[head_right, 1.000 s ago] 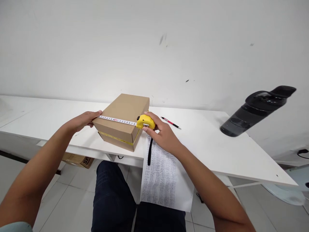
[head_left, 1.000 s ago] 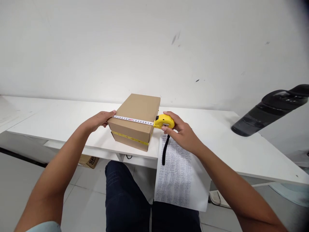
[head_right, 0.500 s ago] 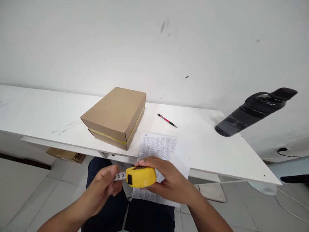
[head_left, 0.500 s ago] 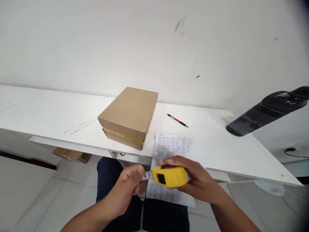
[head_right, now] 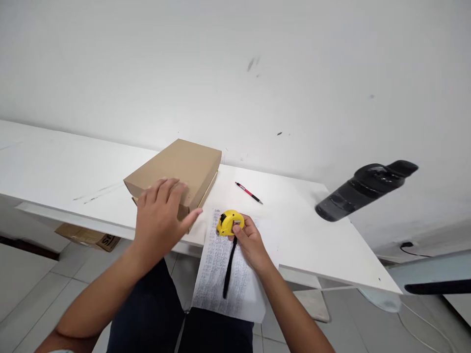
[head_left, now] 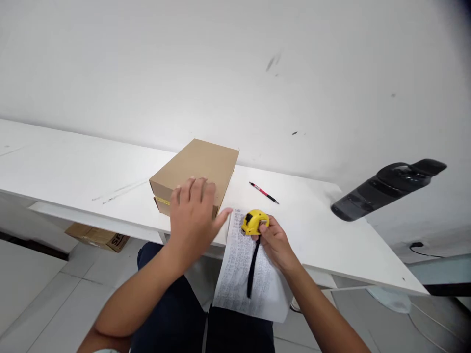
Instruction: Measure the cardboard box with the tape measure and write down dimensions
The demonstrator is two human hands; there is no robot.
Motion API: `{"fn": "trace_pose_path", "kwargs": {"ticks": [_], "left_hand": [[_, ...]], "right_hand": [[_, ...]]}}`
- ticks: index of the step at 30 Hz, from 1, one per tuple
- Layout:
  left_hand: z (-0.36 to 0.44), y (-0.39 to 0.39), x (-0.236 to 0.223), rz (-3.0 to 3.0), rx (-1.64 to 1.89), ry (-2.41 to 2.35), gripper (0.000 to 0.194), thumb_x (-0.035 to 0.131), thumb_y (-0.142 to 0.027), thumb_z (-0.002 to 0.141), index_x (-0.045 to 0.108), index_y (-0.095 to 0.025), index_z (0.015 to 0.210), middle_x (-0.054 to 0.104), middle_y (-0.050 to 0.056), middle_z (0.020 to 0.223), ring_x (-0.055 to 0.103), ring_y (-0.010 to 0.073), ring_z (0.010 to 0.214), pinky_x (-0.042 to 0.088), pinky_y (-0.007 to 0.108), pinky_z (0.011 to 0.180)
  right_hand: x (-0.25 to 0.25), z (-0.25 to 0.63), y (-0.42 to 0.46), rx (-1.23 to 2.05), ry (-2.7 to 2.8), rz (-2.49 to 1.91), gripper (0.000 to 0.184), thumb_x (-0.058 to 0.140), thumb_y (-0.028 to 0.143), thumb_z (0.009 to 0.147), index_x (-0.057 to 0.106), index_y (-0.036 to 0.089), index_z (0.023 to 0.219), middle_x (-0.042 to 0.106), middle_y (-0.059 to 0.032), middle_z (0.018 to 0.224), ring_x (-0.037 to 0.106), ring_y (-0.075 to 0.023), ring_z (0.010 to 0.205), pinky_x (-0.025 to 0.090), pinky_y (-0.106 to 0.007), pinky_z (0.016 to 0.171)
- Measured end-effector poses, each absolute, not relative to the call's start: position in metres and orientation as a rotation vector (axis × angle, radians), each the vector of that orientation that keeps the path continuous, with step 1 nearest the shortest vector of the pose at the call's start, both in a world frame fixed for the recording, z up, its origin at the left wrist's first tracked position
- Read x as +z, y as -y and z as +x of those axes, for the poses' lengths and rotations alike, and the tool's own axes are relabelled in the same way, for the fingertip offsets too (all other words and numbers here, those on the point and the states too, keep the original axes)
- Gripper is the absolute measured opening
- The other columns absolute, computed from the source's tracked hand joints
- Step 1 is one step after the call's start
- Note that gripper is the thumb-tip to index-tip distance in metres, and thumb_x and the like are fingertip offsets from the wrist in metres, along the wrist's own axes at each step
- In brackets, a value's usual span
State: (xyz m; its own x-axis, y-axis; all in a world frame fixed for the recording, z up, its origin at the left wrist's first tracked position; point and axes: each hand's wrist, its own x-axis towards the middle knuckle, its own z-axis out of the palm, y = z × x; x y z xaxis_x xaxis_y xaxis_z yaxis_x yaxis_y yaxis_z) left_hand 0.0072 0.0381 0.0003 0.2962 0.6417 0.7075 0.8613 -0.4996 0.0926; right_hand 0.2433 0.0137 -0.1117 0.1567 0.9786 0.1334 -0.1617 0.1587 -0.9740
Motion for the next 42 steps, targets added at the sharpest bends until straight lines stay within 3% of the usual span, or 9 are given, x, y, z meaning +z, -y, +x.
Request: {"fn": "trace_pose_path", "kwargs": {"ticks": [5,10,16,19,24,28,32,35,42], "left_hand": [[-0.012,-0.055,-0.001,-2.267,-0.9,1.309,0.032,0.056,-0.038,0.097,0.069,-0.016,0.116,0.073,0.014,0.124,0.065,0.0364,0.116,0.045,0.056,0.103],[-0.066,-0.053,0.003,-2.487,-0.811,1.102,0.039,0.05,-0.037,0.101,0.066,-0.017,0.129,0.07,0.012,0.132,0.062,0.0339,0.125,0.05,0.053,0.106],[-0.142,-0.057,0.005,-2.724,-0.78,1.413,0.048,0.041,-0.047,0.106,0.049,-0.035,0.151,0.036,0.003,0.167,0.044,0.0303,0.149,0.049,0.048,0.115],[-0.166,-0.063,-0.004,-2.738,-0.852,1.503,0.044,0.039,-0.044,0.107,0.049,-0.039,0.15,0.027,0.003,0.17,0.041,0.0293,0.151,0.052,0.045,0.112],[-0.138,-0.041,-0.018,-2.316,-1.195,1.048,0.054,0.056,-0.027,0.101,0.042,-0.033,0.153,0.056,0.012,0.149,0.05,0.0287,0.143,0.046,0.052,0.114],[-0.081,-0.006,-0.012,-2.316,-1.286,0.659,0.07,0.068,-0.04,0.095,0.037,-0.02,0.154,0.074,0.013,0.12,0.069,0.0237,0.115,0.05,0.048,0.109],[-0.061,0.004,0.001,-2.243,-1.32,0.444,0.034,0.072,-0.027,0.093,0.062,-0.016,0.125,0.079,0.007,0.099,0.075,0.0179,0.098,0.056,0.036,0.097],[-0.065,0.002,0.006,-2.189,-1.21,0.356,0.013,0.072,-0.018,0.092,0.068,-0.019,0.104,0.08,0.003,0.094,0.076,0.0134,0.087,0.059,0.032,0.088],[-0.089,-0.02,-0.003,-2.147,-1.024,0.252,0.015,0.068,-0.01,0.09,0.064,-0.021,0.1,0.082,0.005,0.102,0.073,0.0126,0.075,0.059,0.039,0.085]], "right_hand": [[-0.13,0.257,-0.034,1.019,1.148,-1.21,0.054,0.082,0.058,0.077,0.058,0.026,0.113,0.072,-0.0045,0.107,0.065,-0.0182,0.088,0.053,-0.033,0.079],[-0.122,0.281,-0.077,0.984,1.146,-1.25,0.063,0.082,0.068,0.069,0.06,0.023,0.107,0.074,-0.0043,0.097,0.063,-0.0165,0.076,0.051,-0.032,0.068],[-0.094,0.308,-0.123,0.902,1.141,-1.263,0.068,0.091,0.066,0.05,0.06,0.019,0.088,0.065,0.0029,0.064,0.053,-0.0112,0.051,0.045,-0.028,0.052],[-0.07,0.314,-0.124,0.77,1.062,-1.211,0.068,0.09,0.066,0.053,0.056,0.021,0.092,0.065,0.0049,0.07,0.054,-0.0097,0.053,0.046,-0.026,0.053],[-0.02,0.272,-0.07,0.613,1.035,-0.96,0.057,0.086,0.059,0.071,0.056,0.025,0.104,0.07,0.0018,0.091,0.065,-0.0112,0.06,0.058,-0.028,0.059],[0.004,0.2,-0.004,0.874,1.251,-0.821,0.049,0.089,0.049,0.075,0.058,0.027,0.106,0.073,0.001,0.087,0.069,-0.0144,0.061,0.063,-0.03,0.057],[0.005,0.16,0.031,1.239,1.362,-0.678,0.04,0.083,0.042,0.084,0.056,0.03,0.111,0.074,0.0008,0.092,0.073,-0.0138,0.069,0.065,-0.028,0.064],[0.0,0.161,0.036,1.391,1.355,-0.626,0.036,0.08,0.037,0.088,0.055,0.03,0.113,0.074,0.0008,0.1,0.075,-0.0124,0.077,0.066,-0.029,0.071],[-0.014,0.184,0.026,1.469,1.226,-0.788,0.039,0.083,0.041,0.085,0.061,0.026,0.114,0.074,-0.0008,0.099,0.071,-0.0115,0.068,0.064,-0.03,0.071]]}}
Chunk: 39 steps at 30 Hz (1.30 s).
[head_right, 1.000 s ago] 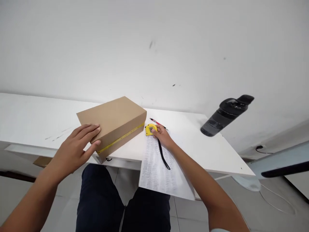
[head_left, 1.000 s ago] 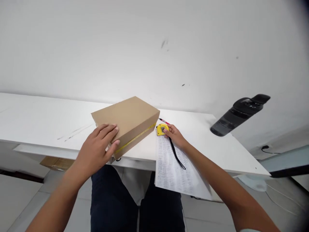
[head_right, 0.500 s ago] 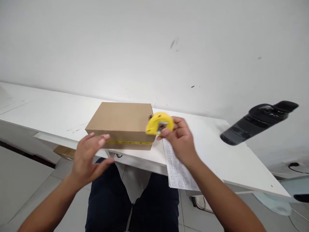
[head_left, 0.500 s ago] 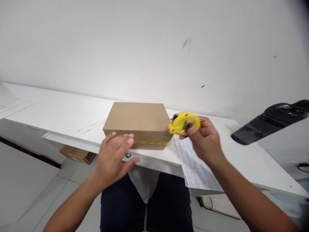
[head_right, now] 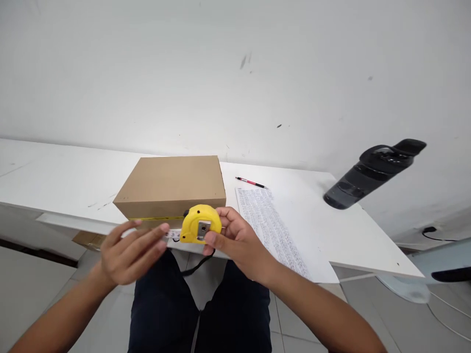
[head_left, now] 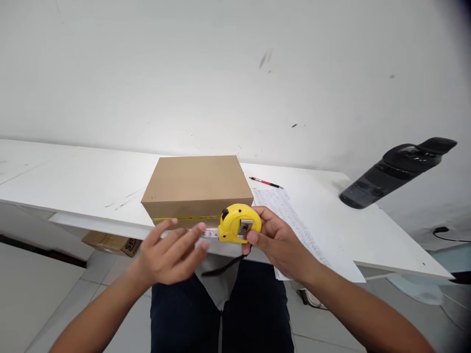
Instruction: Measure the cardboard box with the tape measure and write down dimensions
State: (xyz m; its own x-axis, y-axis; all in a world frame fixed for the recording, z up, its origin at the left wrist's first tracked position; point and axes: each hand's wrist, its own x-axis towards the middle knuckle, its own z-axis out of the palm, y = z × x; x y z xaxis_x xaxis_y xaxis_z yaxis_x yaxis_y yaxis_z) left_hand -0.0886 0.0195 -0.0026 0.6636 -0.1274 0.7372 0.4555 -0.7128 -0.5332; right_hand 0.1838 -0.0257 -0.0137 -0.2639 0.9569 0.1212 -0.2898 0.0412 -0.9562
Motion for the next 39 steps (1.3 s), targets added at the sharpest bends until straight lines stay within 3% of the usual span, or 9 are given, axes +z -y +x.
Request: {"fn": "trace_pose_path", "kwargs": {"ticks": [3,6,10,14,19,27,32,37,39], "left_hand": [[-0.138,-0.048,-0.006,-2.059,-1.038,0.432,0.031,0.071,-0.007,0.087,0.062,-0.024,0.111,0.08,0.001,0.112,0.075,0.0125,0.089,0.057,0.04,0.093],[-0.193,-0.077,-0.013,-1.978,-1.129,1.04,0.03,0.058,-0.033,0.099,0.061,-0.022,0.127,0.079,0.0,0.113,0.072,0.0218,0.113,0.055,0.047,0.09],[-0.225,-0.09,-0.028,-1.955,-1.282,1.584,0.063,0.046,-0.049,0.101,0.027,-0.027,0.156,0.075,-0.001,0.125,0.074,0.0248,0.111,0.055,0.05,0.085],[-0.209,-0.081,-0.035,-2.024,-1.342,1.554,0.069,0.052,-0.044,0.1,0.019,-0.035,0.16,0.077,-0.005,0.118,0.078,0.0215,0.09,0.059,0.045,0.082],[-0.176,-0.072,-0.022,-2.319,-1.084,1.226,0.08,0.056,-0.037,0.099,0.01,-0.031,0.164,0.074,0.005,0.129,0.07,0.0294,0.114,0.056,0.05,0.091],[-0.171,-0.081,-0.022,-2.314,-0.999,1.144,0.056,0.062,-0.035,0.097,0.045,-0.033,0.15,0.071,0.008,0.131,0.069,0.0305,0.111,0.053,0.046,0.094],[-0.173,-0.069,-0.006,-2.277,-1.046,1.229,0.049,0.06,-0.031,0.099,0.049,-0.037,0.146,0.078,0.001,0.112,0.071,0.0275,0.1,0.055,0.049,0.091],[-0.139,-0.016,0.003,-2.246,-1.379,1.039,0.079,0.07,-0.017,0.09,0.033,-0.042,0.155,0.08,-0.006,0.094,0.071,0.0233,0.086,0.058,0.052,0.092],[-0.11,0.003,-0.006,-2.311,-1.365,0.746,0.077,0.076,-0.012,0.084,0.045,-0.045,0.146,0.08,-0.009,0.095,0.07,0.0195,0.079,0.058,0.05,0.095]], "right_hand": [[-0.014,0.211,0.008,1.274,1.141,-0.868,0.048,0.088,0.045,0.076,0.066,0.027,0.115,0.073,-0.0022,0.1,0.067,-0.0131,0.069,0.063,-0.032,0.069],[-0.013,0.248,-0.017,0.967,1.087,-0.88,0.055,0.092,0.049,0.069,0.069,0.031,0.115,0.072,-0.0011,0.102,0.064,-0.0141,0.072,0.061,-0.032,0.069],[-0.022,0.28,-0.042,0.812,1.183,-0.936,0.053,0.086,0.051,0.076,0.07,0.032,0.123,0.072,-0.0014,0.103,0.061,-0.0151,0.074,0.058,-0.032,0.069],[-0.038,0.279,-0.049,0.887,1.301,-0.945,0.051,0.082,0.045,0.083,0.069,0.032,0.131,0.071,-0.0009,0.105,0.06,-0.0138,0.074,0.058,-0.032,0.073],[-0.043,0.273,-0.047,0.867,1.32,-0.955,0.054,0.08,0.046,0.084,0.066,0.033,0.135,0.071,-0.001,0.106,0.06,-0.0144,0.074,0.058,-0.034,0.075],[-0.039,0.272,-0.045,0.863,1.332,-0.966,0.052,0.08,0.044,0.085,0.066,0.032,0.134,0.07,-0.0009,0.105,0.059,-0.0134,0.073,0.058,-0.032,0.071],[-0.031,0.278,-0.036,0.833,1.299,-0.966,0.048,0.083,0.042,0.082,0.071,0.031,0.127,0.073,-0.0007,0.097,0.061,-0.0141,0.07,0.06,-0.032,0.068],[-0.027,0.266,0.002,0.815,1.2,-0.918,0.046,0.088,0.049,0.074,0.075,0.029,0.113,0.077,-0.0056,0.095,0.07,-0.021,0.072,0.064,-0.035,0.06],[-0.027,0.247,0.019,0.94,1.242,-0.891,0.043,0.09,0.046,0.073,0.076,0.03,0.111,0.078,-0.0057,0.094,0.074,-0.0223,0.075,0.065,-0.035,0.061]]}}
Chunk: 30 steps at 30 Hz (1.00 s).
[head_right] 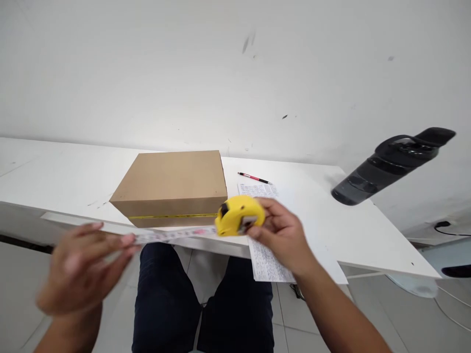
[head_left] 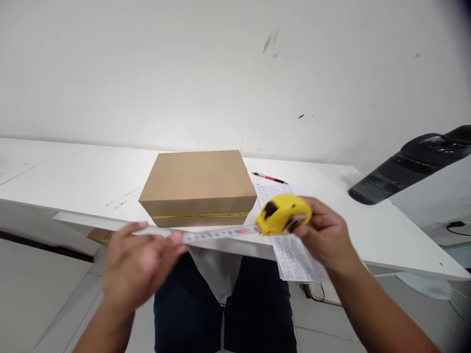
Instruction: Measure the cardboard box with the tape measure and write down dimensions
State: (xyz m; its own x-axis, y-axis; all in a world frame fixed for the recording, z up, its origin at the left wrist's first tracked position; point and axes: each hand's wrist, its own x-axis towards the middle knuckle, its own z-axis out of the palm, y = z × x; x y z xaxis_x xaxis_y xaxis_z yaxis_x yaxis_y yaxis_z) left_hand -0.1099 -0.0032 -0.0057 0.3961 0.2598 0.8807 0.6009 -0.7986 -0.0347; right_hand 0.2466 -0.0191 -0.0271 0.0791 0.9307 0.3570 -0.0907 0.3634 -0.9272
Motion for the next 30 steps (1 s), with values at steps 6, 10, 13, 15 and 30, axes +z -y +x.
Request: {"fn": "trace_pose_path", "kwargs": {"ticks": [6,10,13,15,30], "left_hand": [[-0.044,0.011,-0.04,-2.323,-1.364,0.226,0.034,0.087,-0.018,0.075,0.064,-0.033,0.095,0.077,-0.006,0.102,0.068,0.0158,0.091,0.059,0.042,0.096],[-0.073,-0.011,-0.053,-2.289,-1.344,0.523,0.076,0.087,-0.057,0.071,0.053,-0.037,0.136,0.066,0.008,0.128,0.065,0.0242,0.116,0.058,0.046,0.102],[-0.115,-0.034,-0.071,-2.124,-1.446,1.126,0.11,0.077,-0.07,0.074,0.02,-0.035,0.161,0.039,0.019,0.157,0.045,0.0368,0.145,0.049,0.059,0.112],[-0.136,-0.047,-0.089,-2.182,-1.57,1.487,0.096,0.059,-0.07,0.09,0.011,-0.03,0.163,0.039,0.022,0.157,0.042,0.0378,0.148,0.048,0.062,0.112],[-0.135,-0.092,0.07,-2.629,-1.613,1.779,0.107,0.078,-0.05,0.086,0.009,-0.025,0.163,0.07,0.012,0.132,0.069,0.0323,0.116,0.059,0.054,0.096]], "right_hand": [[-0.034,0.202,0.041,1.309,1.358,-0.762,0.039,0.087,0.036,0.08,0.072,0.03,0.115,0.079,-0.0029,0.095,0.077,-0.0196,0.087,0.064,-0.032,0.077],[-0.042,0.226,0.026,1.294,1.419,-0.877,0.05,0.086,0.035,0.08,0.068,0.03,0.126,0.078,-0.0054,0.106,0.074,-0.0218,0.1,0.062,-0.037,0.087],[-0.051,0.244,0.004,1.366,1.427,-0.972,0.099,0.089,0.031,0.076,0.035,0.032,0.159,0.078,-0.006,0.108,0.074,-0.022,0.101,0.058,-0.042,0.094],[-0.057,0.248,-0.009,1.509,1.446,-0.968,0.121,0.09,0.031,0.074,0.013,0.029,0.166,0.079,-0.007,0.106,0.074,-0.0219,0.097,0.057,-0.044,0.093],[-0.013,0.249,0.043,1.397,1.623,-0.494,0.04,0.089,0.021,0.077,0.075,0.029,0.113,0.081,-0.0061,0.105,0.078,-0.0196,0.093,0.061,-0.03,0.081]]}}
